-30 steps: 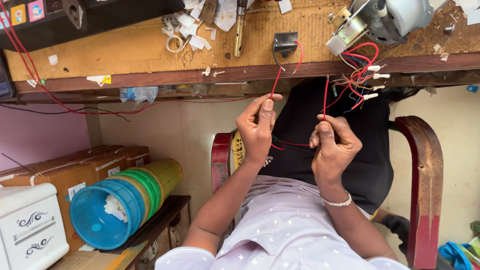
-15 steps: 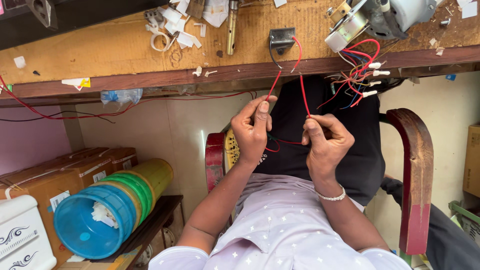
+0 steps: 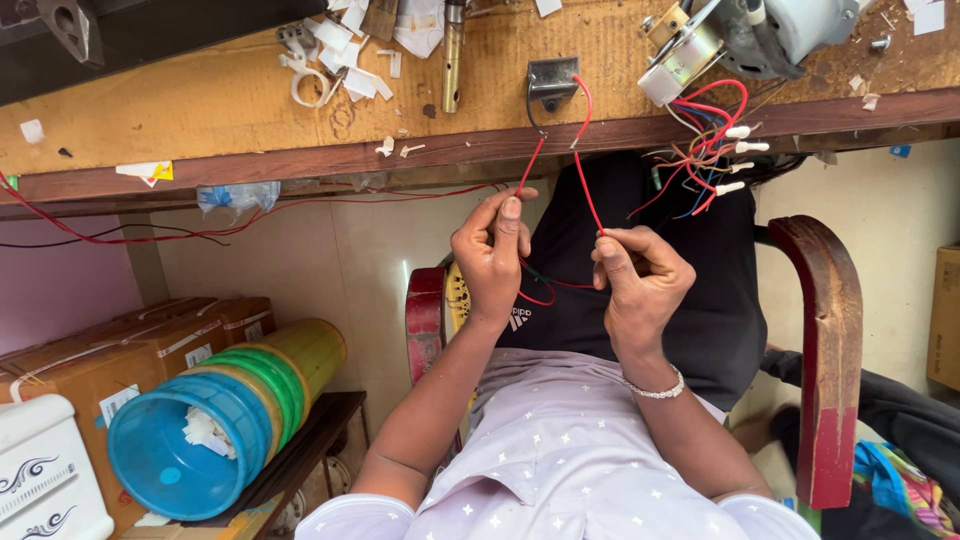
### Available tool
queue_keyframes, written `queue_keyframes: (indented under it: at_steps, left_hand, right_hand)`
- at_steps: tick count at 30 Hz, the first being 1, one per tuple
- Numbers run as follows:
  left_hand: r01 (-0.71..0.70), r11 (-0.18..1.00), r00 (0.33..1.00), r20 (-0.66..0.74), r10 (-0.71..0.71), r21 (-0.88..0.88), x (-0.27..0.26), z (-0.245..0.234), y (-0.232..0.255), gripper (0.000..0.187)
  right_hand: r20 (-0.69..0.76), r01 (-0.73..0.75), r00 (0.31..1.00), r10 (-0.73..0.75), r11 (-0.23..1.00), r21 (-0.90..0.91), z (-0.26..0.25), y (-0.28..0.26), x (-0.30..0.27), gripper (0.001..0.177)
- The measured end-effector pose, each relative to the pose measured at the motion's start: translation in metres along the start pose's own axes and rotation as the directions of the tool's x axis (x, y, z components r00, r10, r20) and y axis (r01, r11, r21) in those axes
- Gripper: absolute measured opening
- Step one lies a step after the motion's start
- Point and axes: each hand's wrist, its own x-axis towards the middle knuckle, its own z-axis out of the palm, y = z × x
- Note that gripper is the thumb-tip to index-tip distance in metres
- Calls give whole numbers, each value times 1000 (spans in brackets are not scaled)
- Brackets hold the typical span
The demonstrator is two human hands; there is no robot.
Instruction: The person works on a small electric motor, using a screwdriver to adjust internal components and pliers to strip and cut wires. They connect wires to a small black component and manipulate red wires throughout the process.
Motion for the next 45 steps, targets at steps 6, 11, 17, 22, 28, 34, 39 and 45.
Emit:
queue_keyframes:
  at_steps: [6, 11, 17, 22, 28, 34, 39, 45]
  left_hand:
    - [-11, 1000, 1000, -21, 10, -22, 1, 1, -5, 29]
    - [-11, 998, 999, -34, 9, -55, 4, 2, -6, 27]
    - [-28, 996, 999, -39, 25, -82, 3, 4, -9, 27]
    - [-59, 998, 997, -47, 58, -12, 5, 2, -8, 31]
    - [-58, 998, 998, -37, 58, -5, 7, 1, -8, 32]
    - [-44, 997, 997, -59, 41, -58, 7, 3, -17, 28]
    - [-44, 999, 997, -62, 42, -21, 8, 1, -24, 26]
    - [-19, 999, 997, -71, 16, -35, 7, 1, -15, 28]
  right_hand:
    - [-20, -1, 1000, 1, 1000, -3, 0, -3, -4, 6]
    - [-43, 5, 999, -4, 999, 33, 3, -3, -1, 5]
    - [-15, 60, 998, -58, 994, 89, -1, 5, 0, 10]
    - [-11, 47, 999, -46, 992, 115, -2, 6, 0, 13]
    - [-12, 36, 999, -35, 993, 112, 0, 1, 2, 15]
    - [-23, 36, 999, -33, 993, 114, 1, 4, 2, 11]
    - [-63, -37, 997, 40, 998, 51, -5, 3, 2, 7]
    - [-32, -25, 999, 27, 998, 59, -3, -2, 1, 10]
